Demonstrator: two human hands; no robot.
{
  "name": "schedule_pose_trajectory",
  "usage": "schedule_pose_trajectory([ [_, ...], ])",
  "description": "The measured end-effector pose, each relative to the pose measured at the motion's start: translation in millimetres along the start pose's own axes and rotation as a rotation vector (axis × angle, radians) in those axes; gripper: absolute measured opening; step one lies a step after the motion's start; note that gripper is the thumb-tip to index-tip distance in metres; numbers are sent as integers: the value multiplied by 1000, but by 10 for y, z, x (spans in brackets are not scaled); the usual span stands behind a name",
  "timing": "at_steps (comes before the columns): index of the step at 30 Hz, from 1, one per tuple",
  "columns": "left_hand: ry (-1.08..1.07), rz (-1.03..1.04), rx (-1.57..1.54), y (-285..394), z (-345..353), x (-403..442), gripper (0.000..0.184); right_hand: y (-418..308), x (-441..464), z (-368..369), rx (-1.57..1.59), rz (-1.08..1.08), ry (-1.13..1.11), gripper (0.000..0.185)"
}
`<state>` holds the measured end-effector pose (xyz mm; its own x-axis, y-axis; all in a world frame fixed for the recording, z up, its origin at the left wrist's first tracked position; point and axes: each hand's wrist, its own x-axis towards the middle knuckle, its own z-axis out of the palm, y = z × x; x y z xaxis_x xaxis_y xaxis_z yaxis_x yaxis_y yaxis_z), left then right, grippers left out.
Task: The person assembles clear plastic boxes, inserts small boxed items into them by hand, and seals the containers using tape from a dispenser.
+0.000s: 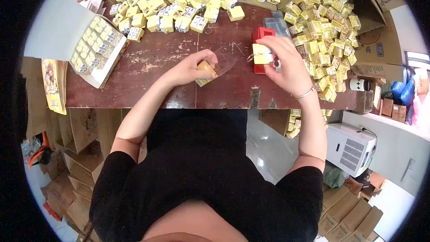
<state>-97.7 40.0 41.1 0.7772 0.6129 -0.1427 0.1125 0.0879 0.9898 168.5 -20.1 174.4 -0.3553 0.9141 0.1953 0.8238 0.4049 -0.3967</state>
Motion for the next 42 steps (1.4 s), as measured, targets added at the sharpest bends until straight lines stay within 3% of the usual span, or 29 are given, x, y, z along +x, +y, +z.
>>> schedule_pose_trajectory([
  [4,-33,22,2,-80,102,116,45,-228,130,83,165,21,-140,49],
  [7,-64,26,-44,-92,113,127,45,-257,201,228,-7,-130,-179,46],
  [11,-79,89,-64,-126,157,109,46,-241,221,331,321,-68,-333,46],
  [15,2,134,-43,-141,223,35,54,-254,159,330,294,-106,-251,47],
  [16,-21,89,-167,-169,234,37,57,-384,199,255,350,-118,-110,30],
  [18,37,149,-83,-241,256,55,57,-505,184,118,691,-168,4,10],
  [19,85,202,-21,-305,277,74,57,-615,155,142,1068,-215,165,36],
  [20,122,264,7,-387,296,114,58,-715,185,64,1347,-370,157,53],
  [21,160,222,-11,-380,320,97,60,-876,213,-58,1544,-470,139,62],
  [22,189,242,-21,-442,331,116,60,-967,334,-109,1741,-744,85,64],
  [23,251,212,70,-429,331,90,60,-1140,329,-242,1812,-751,70,61],
  [24,261,134,97,-350,334,65,60,-1083,254,-227,1794,-736,84,61],
  [26,303,210,81,-407,353,65,57,-1068,169,-287,1737,-706,131,60],
  [42,381,82,-57,-536,373,78,57,-1052,154,-304,1512,-665,313,54],
])
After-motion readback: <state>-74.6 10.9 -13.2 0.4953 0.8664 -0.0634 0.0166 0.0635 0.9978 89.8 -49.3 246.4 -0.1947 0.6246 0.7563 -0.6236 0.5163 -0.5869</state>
